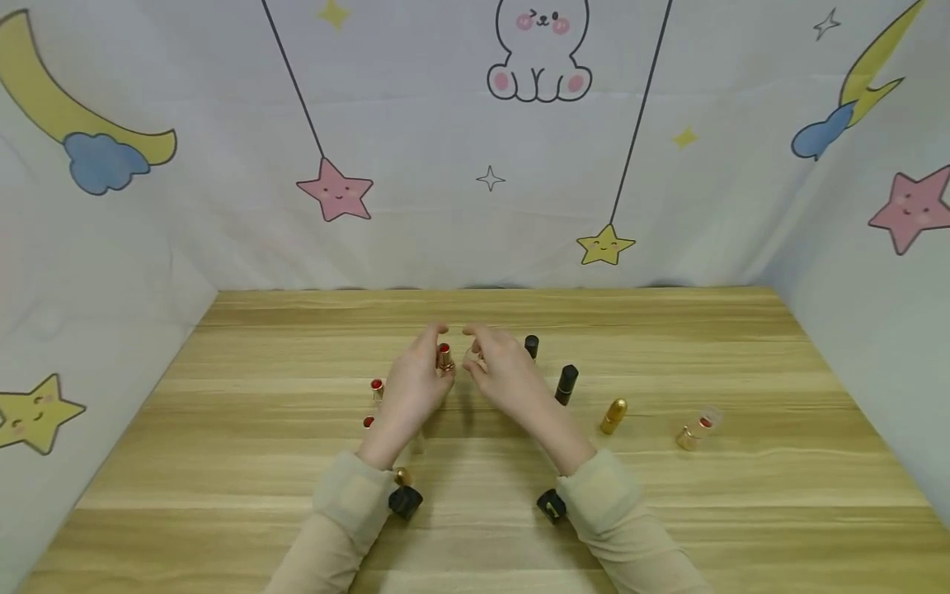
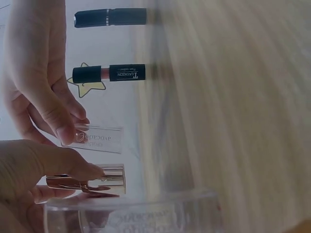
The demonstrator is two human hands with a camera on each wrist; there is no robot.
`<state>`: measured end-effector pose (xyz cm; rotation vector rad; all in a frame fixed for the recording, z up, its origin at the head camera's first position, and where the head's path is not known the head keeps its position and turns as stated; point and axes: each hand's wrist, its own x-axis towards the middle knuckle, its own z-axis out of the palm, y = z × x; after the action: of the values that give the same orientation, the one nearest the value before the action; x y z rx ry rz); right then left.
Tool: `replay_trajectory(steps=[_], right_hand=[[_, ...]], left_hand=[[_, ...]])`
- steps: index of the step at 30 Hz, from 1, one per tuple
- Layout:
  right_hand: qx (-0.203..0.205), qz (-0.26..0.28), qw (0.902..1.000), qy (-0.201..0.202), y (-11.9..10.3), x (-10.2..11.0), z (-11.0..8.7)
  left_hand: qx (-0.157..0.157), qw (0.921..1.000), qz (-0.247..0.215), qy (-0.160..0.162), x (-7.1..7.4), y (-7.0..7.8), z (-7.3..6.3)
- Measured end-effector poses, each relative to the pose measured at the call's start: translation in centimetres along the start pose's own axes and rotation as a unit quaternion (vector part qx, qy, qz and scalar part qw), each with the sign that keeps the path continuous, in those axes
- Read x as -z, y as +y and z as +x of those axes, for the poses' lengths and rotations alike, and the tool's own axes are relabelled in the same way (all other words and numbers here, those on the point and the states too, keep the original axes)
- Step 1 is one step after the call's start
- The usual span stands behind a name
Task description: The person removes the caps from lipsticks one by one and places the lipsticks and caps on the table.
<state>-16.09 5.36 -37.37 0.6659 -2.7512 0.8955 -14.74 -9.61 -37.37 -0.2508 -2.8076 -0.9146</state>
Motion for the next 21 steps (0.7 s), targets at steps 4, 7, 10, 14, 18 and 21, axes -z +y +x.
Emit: replay_trajectory(steps=[4,7,10,14,18,21], right_hand=[[0.024,-0.020,0.9995,-0.004,0.1,-0.3,0.0],[0.042,-0.036,0.9985,-0.007,0.2,-0.6,0.0],[0.046,-0.050,0.9976,-0.014,0.3,-0.8,0.1],[0.043,-0.065,0.9965,-0.032,0.3,-1.0,0.2],[0.042,-0.074,0.9952,-0.048,0.2,-1.0,0.3],[0.043,-0.081,0.9944,-0.052,0.2,-1.0,0.4]], left_hand=[[0.004,0.9996,0.026,-0.006,-0.3,-0.3,0.1],[-0.007,0.9990,0.044,-0.003,-0.5,-0.4,0.1],[-0.013,0.9985,0.053,-0.003,-0.6,-0.5,0.1],[-0.013,0.9983,0.056,-0.009,-0.8,-0.7,0.1],[-0.006,0.9981,0.057,-0.020,-1.0,-1.0,0.1],[-0.001,0.9982,0.053,-0.026,-1.1,-1.1,0.2]])
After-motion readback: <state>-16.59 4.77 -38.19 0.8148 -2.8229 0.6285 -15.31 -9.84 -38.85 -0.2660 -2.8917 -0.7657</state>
